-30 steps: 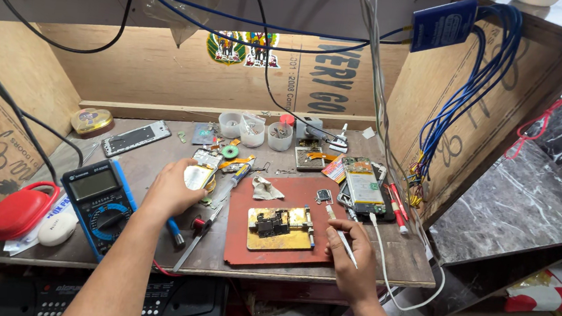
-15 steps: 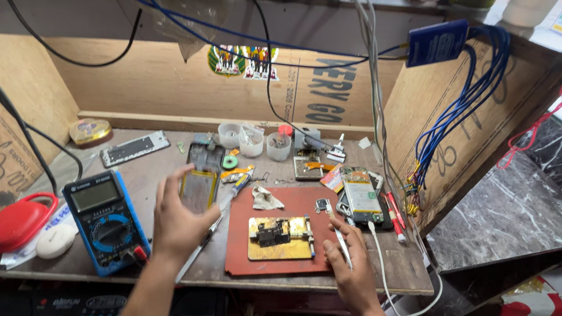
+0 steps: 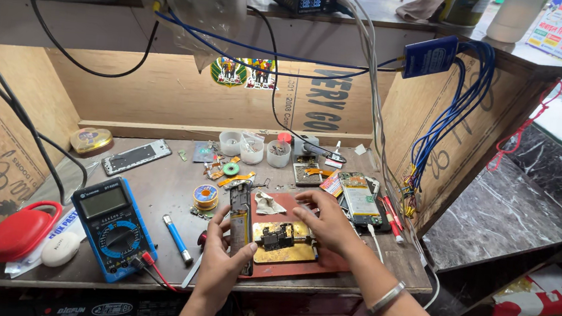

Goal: The person works at a repair bench on a disassembled smartphone, manipulating the exposed motherboard with tweezers and fingers, repositioning the board on a gold-colored plate, then fitting the board into the phone body and connecting a charging cable to test the assembled phone.

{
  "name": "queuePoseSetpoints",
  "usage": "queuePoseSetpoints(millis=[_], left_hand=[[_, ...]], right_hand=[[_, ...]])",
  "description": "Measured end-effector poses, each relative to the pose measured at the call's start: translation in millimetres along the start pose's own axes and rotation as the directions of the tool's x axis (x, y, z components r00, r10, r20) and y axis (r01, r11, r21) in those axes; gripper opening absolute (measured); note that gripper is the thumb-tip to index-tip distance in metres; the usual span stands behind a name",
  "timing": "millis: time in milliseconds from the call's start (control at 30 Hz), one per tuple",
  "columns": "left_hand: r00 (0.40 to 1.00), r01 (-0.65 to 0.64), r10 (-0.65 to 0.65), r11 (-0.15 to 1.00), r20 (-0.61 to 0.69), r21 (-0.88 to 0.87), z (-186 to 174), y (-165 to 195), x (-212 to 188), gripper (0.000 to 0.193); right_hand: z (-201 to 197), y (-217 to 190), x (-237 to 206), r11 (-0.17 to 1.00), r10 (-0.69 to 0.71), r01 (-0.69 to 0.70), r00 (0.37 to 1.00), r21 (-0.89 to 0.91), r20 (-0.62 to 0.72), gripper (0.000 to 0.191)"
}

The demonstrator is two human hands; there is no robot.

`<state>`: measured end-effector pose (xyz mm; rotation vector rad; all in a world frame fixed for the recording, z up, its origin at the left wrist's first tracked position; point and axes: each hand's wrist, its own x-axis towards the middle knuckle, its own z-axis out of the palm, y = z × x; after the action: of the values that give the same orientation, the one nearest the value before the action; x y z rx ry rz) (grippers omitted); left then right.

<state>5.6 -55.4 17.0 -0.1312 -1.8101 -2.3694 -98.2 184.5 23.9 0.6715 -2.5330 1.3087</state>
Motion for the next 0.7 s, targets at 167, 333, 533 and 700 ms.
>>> queuePoseSetpoints(millis=[167,333,533,700], left_hand=[[1.0,-0.019,0.014,0.982,0.023,0.19,-5,-5,6,0.099],[0.993,-0.102,0.095,0.987,0.064,0.127,-11,-14,5,0.097],[0.986,-0.159,0.154,0.984,0.065,0.077,-12,-15,1,0.095],[0.979,-0.205,0.199,0.954,0.049,0.22,-7,-12,-7,0.098]], right_hand=[[-4,-21,-18,0.994,-0.015,0.007,0.997,-0.113,-0.072,0.039],[-1,-45,-30,0.966,-0.017,0.019,1.0,-0.256,0.011,0.042],[11,-67,-36,0.896,-0.218,0.228,0.974,-0.381,0.069,0.065],[24,-59,-46,0.94,-0.166,0.15,0.986,-0.306,-0.028,0.047]])
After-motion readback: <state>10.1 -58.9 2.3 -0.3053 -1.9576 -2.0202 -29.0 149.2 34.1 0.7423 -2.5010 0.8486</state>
